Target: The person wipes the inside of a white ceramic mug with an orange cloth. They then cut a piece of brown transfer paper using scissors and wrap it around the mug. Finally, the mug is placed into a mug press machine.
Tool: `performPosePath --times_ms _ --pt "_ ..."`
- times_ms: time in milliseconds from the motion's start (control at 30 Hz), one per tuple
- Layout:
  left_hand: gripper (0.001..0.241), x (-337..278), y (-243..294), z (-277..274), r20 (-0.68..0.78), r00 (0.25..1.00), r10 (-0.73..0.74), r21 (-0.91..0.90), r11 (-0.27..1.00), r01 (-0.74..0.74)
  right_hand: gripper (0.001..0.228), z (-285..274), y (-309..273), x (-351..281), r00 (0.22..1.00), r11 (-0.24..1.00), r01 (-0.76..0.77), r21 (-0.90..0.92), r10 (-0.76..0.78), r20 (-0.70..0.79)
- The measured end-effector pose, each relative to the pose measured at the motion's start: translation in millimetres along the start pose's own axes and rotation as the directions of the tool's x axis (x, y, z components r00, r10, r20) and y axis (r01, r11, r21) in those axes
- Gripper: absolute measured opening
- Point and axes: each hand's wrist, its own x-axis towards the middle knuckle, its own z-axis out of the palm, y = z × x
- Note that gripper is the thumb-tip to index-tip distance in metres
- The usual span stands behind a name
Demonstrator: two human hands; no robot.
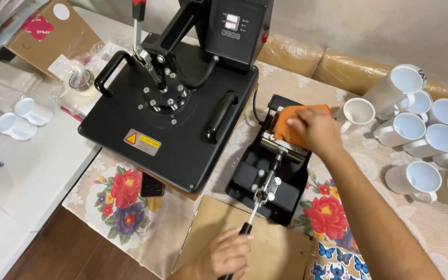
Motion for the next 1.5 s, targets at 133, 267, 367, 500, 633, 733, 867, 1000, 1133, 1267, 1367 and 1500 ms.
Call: performPosePath --times_ms 133,267,367,500,633,733,867,1000,1133,1267,1367,1500 --pt "0.016 -37.1 -13.3 9.8 0.341 0.940 0.014 0.143 0.987 -0.067 0.061 -7.0 -12.7 11.5 0.958 0.991 -0.032 -0.129 0.067 0.278" --pt "0.011 -50.0 -30.2 35.3 0.211 0.973 0.095 0.334 0.928 -0.163 0.049 -16.2 -25.1 23.6 0.886 0.962 -0.005 -0.272 0.131 0.444" --pt "0.015 -54.4 -21.1 43.2 0.162 0.985 0.055 0.358 0.927 -0.110 0.038 -9.3 -18.4 20.1 0.893 0.955 0.036 -0.296 0.102 0.438" --pt "0.010 -55.0 -20.8 45.3 0.177 0.984 0.018 0.461 0.882 -0.099 0.047 -22.7 -1.8 6.9 0.894 0.960 -0.013 -0.280 0.137 0.428" --pt "0.011 -71.8 -21.2 51.4 0.222 0.975 -0.021 0.415 0.907 -0.075 0.033 -31.4 28.8 -24.9 0.881 0.953 -0.051 -0.300 0.184 0.435" --pt "0.020 -96.1 -34.3 64.7 0.414 0.903 -0.113 0.457 0.884 -0.098 0.028 -34.9 60.8 -52.3 0.908 0.955 -0.044 -0.292 0.160 0.388" --pt "0.028 -90.0 -36.1 63.8 0.275 0.952 -0.133 0.773 0.619 -0.137 0.027 -68.5 68.7 -101.6 0.897 0.958 -0.144 -0.246 0.232 0.377" --pt "0.012 -66.8 -22.0 44.1 0.321 0.943 -0.085 0.482 0.872 -0.085 0.044 -83.1 90.0 -150.8 0.903 0.961 -0.222 -0.167 0.267 0.337" --pt "0.019 -53.6 -4.2 43.6 0.315 0.938 -0.144 0.520 0.853 -0.043 0.022 -96.7 102.9 -198.1 0.893 0.942 -0.336 -0.022 0.326 0.309" --pt "0.022 -43.2 9.5 52.0 0.148 0.962 -0.229 0.572 0.813 0.105 0.024 -91.6 121.5 -226.6 0.927 0.947 -0.313 0.070 0.289 0.238" --pt "0.021 -46.8 18.4 57.1 0.169 0.910 -0.378 0.600 0.772 0.209 0.027 -87.6 126.1 -238.4 0.946 0.957 -0.287 0.043 0.276 0.172" --pt "0.034 -45.2 37.9 69.4 0.193 0.783 -0.591 0.607 0.699 0.378 0.032 -85.4 124.9 -243.2 0.962 0.968 -0.249 -0.009 0.248 0.112"
